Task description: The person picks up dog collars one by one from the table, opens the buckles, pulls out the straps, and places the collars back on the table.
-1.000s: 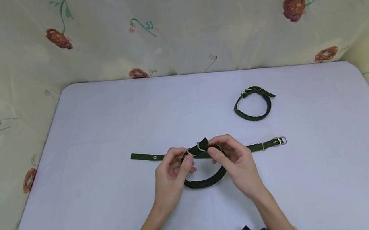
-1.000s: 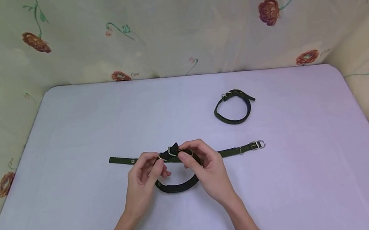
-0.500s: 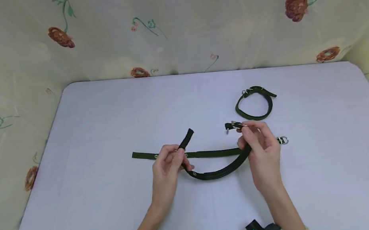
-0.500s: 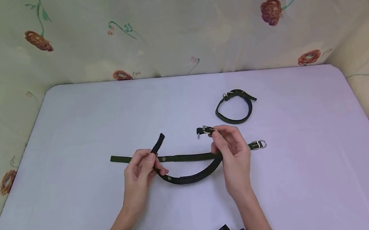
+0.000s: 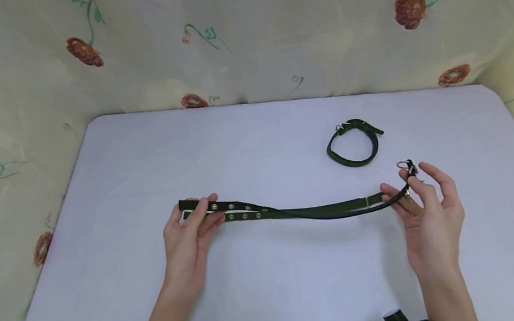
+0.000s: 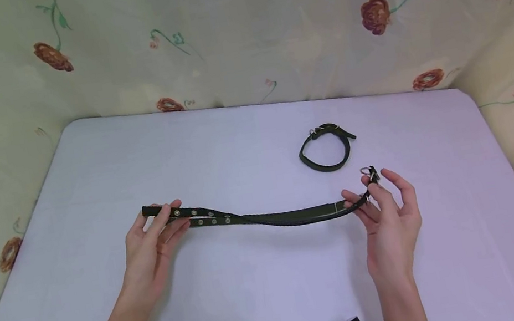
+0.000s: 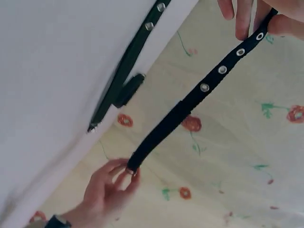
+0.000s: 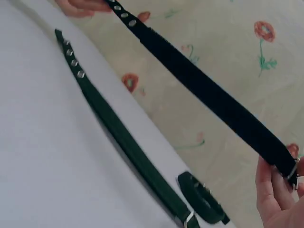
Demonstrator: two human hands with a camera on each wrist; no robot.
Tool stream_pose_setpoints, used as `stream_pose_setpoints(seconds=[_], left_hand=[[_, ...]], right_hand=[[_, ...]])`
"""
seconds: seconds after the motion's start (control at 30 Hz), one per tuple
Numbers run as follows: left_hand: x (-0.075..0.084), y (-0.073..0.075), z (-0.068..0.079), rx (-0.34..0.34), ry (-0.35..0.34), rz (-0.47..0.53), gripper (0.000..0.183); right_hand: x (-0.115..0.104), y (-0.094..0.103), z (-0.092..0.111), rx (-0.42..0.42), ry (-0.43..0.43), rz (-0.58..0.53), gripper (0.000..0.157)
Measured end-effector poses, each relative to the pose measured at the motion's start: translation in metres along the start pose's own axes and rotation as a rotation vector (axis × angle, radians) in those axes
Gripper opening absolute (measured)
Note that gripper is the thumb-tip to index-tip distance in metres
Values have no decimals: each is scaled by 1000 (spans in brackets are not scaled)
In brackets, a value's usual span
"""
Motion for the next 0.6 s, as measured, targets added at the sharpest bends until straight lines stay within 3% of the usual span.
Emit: stream_pose_setpoints(seconds=[0.1, 0.2, 0.33, 0.43, 0.5, 0.6], left_hand=[[-1, 17, 1, 38, 12, -144, 26], [-4, 30, 4, 92, 28, -373, 32], [0, 40, 8, 178, 12, -751, 28], [4, 43, 8, 198, -19, -957, 27], [5, 45, 6, 187, -36, -1030, 26], [6, 45, 4, 157, -47, -1114, 25]], right_hand=[[3, 20, -2, 27, -9, 112, 40], [6, 33, -5, -6, -19, 301, 40], [8, 40, -11, -179, 8, 851, 33], [9, 39, -14, -314, 74, 1233, 38], [11, 37, -15, -373, 116, 1344, 39], [14, 35, -15, -452, 168, 1416, 40]])
Point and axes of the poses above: each hand's wrist, its own z-axis away from the middle knuckle, its own y-axis out of the back of the hand, x = y × z, the point moved 8 cm from there along -z, towards the middle knuckle, and after that the axes turned 12 degrees about y, right-handed, at the moved point
